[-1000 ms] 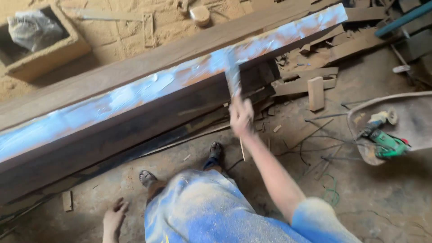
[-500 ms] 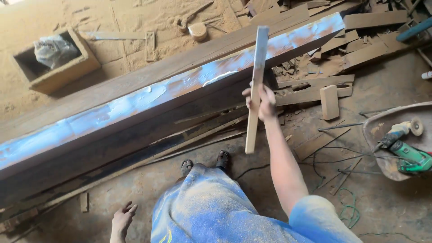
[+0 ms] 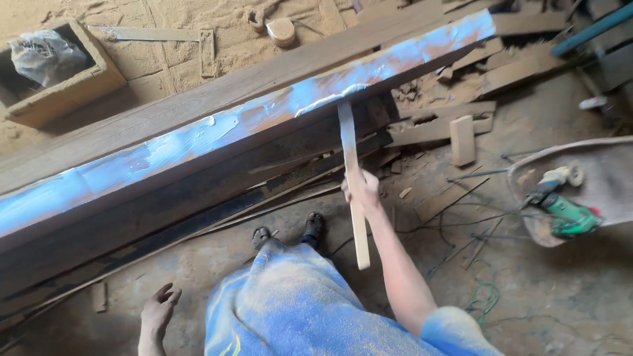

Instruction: The recorder is seen applying glue to a wooden plank.

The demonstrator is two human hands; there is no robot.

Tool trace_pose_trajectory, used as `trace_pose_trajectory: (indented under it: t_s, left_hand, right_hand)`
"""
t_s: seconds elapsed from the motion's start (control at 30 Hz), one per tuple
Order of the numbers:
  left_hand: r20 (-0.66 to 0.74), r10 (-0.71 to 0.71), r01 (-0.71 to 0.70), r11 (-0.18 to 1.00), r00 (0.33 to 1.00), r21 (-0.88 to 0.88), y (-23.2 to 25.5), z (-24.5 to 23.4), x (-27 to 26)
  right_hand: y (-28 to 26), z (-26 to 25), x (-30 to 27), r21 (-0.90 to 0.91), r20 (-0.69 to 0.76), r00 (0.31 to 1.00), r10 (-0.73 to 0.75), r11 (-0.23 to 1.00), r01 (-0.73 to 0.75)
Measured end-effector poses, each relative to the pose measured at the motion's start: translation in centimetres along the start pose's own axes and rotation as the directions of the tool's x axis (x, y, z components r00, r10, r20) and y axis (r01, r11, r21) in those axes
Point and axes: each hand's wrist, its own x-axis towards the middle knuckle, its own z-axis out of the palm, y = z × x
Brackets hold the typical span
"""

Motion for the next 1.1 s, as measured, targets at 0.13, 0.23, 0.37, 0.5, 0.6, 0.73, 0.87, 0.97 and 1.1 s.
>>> trace_pose_trajectory:
  t_s: [0.13,0.23,0.37,0.5,0.6,0.73,0.87,0.97,1.1]
  left_hand:
    - [0.044,0.02,-0.018,0.999,0.999,-0.048,-2.9,3.2,2.3]
    - [0.121,0.036,-0.019,0.99,0.992,-0.142,-4.6,6.2,4.3]
    - [0.126,0.087,-0.06,0.977,0.988,-0.206,-4.5,8.6,5.4]
    - [0.1,0.126,-0.095,0.958,0.987,-0.271,-3.1,9.3,5.4]
    - [0.139,0.108,-0.043,0.915,0.984,-0.402,-3.8,10.8,5.4]
    - [0.2,0.054,0.028,0.923,0.978,-0.384,-5.1,11.9,5.7]
    - [0.216,0.054,0.037,0.917,0.975,-0.397,-6.7,12.7,7.1]
    - [0.23,0.087,0.015,0.911,0.969,-0.412,-6.7,12.4,8.4]
    - [0.132,0.098,-0.022,0.875,0.986,-0.483,-5.9,11.7,8.9]
  right_hand:
    - [-5.1,-3.3,-2.0,-0.045,-0.129,0.984,-0.126,0.992,0.122]
    - [-12.6,-6.2,1.5,-0.432,-0.124,0.97,-0.21,0.891,0.138]
    - [-16.2,-6.3,4.8,-0.747,-0.224,0.96,-0.167,0.663,-0.059]
    - [-13.5,-3.3,3.2,-0.782,-0.157,0.983,-0.09,0.619,-0.068]
    - [-12.0,4.6,-1.9,-0.73,-0.13,0.991,-0.015,0.678,-0.085]
    - [-11.0,11.9,-5.7,-0.577,-0.043,0.995,0.088,0.811,-0.097]
    - [-8.2,11.9,-3.9,-0.629,-0.166,0.983,-0.074,0.776,-0.048]
    - [-5.7,12.0,-6.1,-0.918,0.383,0.756,-0.53,-0.126,0.376]
    - [-7.4,9.7,-6.5,-0.768,0.256,0.92,-0.296,0.516,0.38]
